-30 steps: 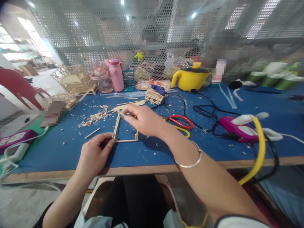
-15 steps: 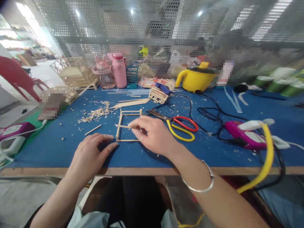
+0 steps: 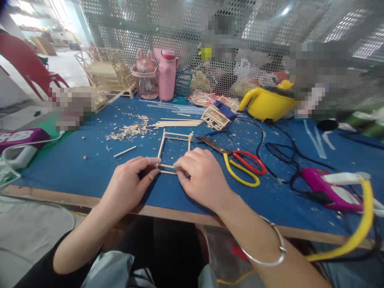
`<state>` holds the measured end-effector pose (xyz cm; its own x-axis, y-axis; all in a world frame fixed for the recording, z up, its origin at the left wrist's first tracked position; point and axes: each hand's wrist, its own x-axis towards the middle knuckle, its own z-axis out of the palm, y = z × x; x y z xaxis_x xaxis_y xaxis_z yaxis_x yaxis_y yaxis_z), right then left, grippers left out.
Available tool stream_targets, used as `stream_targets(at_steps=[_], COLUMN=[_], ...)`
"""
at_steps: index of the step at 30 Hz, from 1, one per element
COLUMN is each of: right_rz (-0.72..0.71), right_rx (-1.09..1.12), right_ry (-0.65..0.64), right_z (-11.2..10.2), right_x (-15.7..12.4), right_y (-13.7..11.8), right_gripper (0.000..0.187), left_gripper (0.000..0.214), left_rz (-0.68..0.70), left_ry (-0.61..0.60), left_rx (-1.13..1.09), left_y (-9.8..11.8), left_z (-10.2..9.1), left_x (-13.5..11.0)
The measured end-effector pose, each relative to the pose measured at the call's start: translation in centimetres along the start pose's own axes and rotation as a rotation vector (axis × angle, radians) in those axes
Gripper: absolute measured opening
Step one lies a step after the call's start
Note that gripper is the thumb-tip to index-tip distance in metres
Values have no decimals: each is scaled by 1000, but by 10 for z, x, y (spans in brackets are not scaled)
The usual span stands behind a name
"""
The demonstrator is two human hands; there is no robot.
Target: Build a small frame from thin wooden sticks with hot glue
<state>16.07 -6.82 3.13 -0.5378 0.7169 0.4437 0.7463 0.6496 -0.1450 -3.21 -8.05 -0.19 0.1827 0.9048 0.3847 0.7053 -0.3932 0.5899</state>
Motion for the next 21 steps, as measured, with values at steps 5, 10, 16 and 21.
stream_targets(at_steps=[5,10,16,21], right_rz=[27,91,147,159], right_rx=[76,165,249,271], right_ry=[3,-26,-66,-70], right_z=[2,4,5,8], right_x=[-2,-2,-2,-2], right_y=[1,2,2,3], right_gripper=[7,6,8,9], left_gripper=[21,17,16,16], left_rz=[-32,-24,-31,-30], left_ry=[-8,3,6,-7], left_rx=[-38,-91,-90,-85], left_y=[0,-1,-3,-1], left_z=[-1,-1,-2,-3], left_x=[2,2,1,0])
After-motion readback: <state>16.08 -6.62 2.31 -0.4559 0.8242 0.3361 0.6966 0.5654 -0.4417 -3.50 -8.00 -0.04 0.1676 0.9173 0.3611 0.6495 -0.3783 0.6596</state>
